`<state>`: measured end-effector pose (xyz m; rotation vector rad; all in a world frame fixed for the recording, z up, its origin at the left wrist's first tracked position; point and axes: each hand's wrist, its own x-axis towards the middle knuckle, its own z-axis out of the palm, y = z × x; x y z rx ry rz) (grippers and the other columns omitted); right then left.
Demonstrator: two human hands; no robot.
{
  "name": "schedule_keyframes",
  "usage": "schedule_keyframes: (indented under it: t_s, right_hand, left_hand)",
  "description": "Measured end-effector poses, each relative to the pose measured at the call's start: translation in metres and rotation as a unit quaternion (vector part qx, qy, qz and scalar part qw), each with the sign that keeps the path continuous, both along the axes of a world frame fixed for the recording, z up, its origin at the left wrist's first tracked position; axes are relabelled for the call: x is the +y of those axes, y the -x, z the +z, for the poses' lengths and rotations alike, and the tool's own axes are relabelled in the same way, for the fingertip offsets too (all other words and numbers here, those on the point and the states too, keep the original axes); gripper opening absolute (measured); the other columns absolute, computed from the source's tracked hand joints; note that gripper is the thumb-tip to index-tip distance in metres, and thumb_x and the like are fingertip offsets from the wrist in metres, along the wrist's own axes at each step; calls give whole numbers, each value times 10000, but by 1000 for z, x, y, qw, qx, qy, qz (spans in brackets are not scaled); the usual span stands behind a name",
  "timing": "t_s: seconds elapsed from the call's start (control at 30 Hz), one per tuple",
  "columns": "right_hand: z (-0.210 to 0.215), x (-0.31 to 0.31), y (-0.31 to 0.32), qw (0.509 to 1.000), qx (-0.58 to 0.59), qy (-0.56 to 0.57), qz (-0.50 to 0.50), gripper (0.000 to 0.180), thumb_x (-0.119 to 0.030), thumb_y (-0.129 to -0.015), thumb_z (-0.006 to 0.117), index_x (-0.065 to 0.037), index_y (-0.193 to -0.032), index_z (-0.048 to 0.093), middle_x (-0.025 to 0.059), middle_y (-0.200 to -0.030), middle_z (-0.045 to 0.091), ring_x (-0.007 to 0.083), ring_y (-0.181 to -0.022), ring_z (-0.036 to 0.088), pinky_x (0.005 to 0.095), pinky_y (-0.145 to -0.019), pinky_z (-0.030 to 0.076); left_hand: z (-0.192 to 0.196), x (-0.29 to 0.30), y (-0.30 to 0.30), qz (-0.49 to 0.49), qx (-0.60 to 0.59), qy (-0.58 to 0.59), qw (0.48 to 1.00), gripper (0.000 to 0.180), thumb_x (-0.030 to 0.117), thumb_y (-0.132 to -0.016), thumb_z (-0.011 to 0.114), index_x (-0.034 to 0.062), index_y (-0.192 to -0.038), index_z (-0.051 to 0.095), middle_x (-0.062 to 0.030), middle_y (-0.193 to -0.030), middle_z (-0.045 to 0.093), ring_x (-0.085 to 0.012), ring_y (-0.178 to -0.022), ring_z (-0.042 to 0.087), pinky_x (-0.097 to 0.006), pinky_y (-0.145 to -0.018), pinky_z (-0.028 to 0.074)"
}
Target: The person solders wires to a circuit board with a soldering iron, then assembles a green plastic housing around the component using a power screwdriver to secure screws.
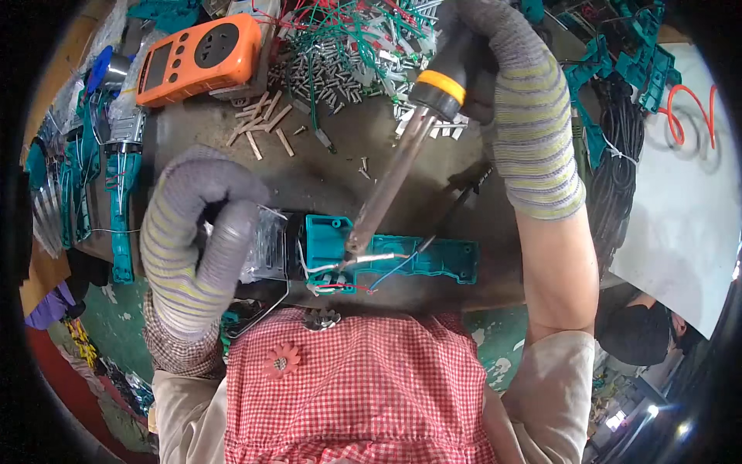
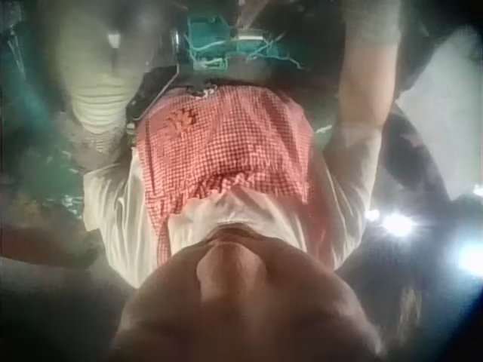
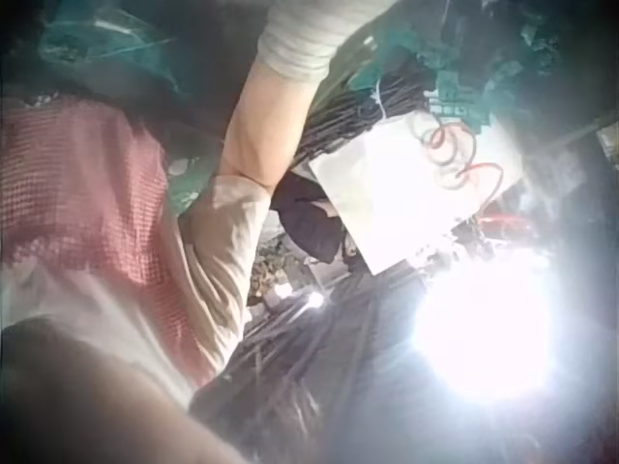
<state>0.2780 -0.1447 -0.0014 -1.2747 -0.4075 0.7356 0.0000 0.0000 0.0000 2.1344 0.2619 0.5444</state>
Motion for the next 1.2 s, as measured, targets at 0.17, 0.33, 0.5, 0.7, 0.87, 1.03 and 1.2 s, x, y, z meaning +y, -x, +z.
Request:
schedule_keyframes:
  t_s: [0.17, 0.33, 0.5, 0.7, 0.87, 1.03, 1.2]
  right_hand:
    - [7, -18, -25, 1000, 11, 25, 8, 321, -335, -1061, 691, -26, -1138, 648, 51, -779, 639, 177, -641, 628, 317, -603, 539]
    - [12, -20, -35, 995, 37, -38, 87, 315, -351, -1069, 674, -42, -1125, 658, 39, -762, 648, 175, -626, 625, 296, -599, 532]
    - [47, -18, -18, 967, -40, -17, -250, 346, -319, -1072, 669, -12, -1230, 687, 52, -889, 690, 155, -735, 676, 288, -649, 567]
    - [40, -10, -40, 936, -332, 43, -112, 291, -154, -1046, 699, -7, -1293, 739, 80, -1117, 805, 118, -955, 747, 252, -844, 572]
    - [13, 26, -62, 874, -482, 3, -58, 317, 65, -998, 698, 11, -1308, 734, 51, -1087, 799, 106, -968, 735, 259, -860, 583]
    - [-3, 49, -75, 747, -655, 109, -43, 434, -63, -1003, 767, -91, -1429, 691, 56, -1133, 755, 87, -941, 656, 246, -854, 540]
    - [1, -5, -28, 706, -672, 223, -27, 297, -19, -871, 793, -50, -1160, 738, 174, -1115, 758, 391, -1000, 731, 433, -878, 600]
  left_hand:
    - [-11, 15, -7, 105, 31, -105, 988, 166, 21, -903, 765, 68, -1055, 715, -119, -993, 723, -360, -944, 708, -427, -820, 571]
    - [-34, 23, -17, 101, 55, -159, 981, 157, -11, -939, 731, 31, -1089, 708, -144, -1030, 716, -339, -936, 711, -408, -872, 569]
    - [-43, 20, -13, 121, 30, -204, 971, 204, -24, -916, 717, 30, -1114, 722, -184, -1018, 733, -420, -985, 705, -465, -898, 570]
    - [-42, 21, -11, 78, 85, -135, 984, 205, 33, -927, 746, 49, -1127, 703, -176, -1047, 746, -437, -1050, 708, -514, -1022, 560]
    - [-44, 21, -13, 81, 75, -124, 986, 163, 12, -929, 727, 42, -1087, 703, -179, -1016, 723, -414, -978, 696, -485, -919, 556]
    - [-44, 22, -23, 89, 33, -133, 986, 116, -6, -934, 717, 23, -1046, 707, -171, -968, 708, -365, -892, 693, -437, -813, 554]
    - [-48, 24, -15, 97, 65, -123, 986, 127, 1, -931, 741, 21, -1053, 712, -161, -988, 723, -364, -932, 702, -435, -864, 562]
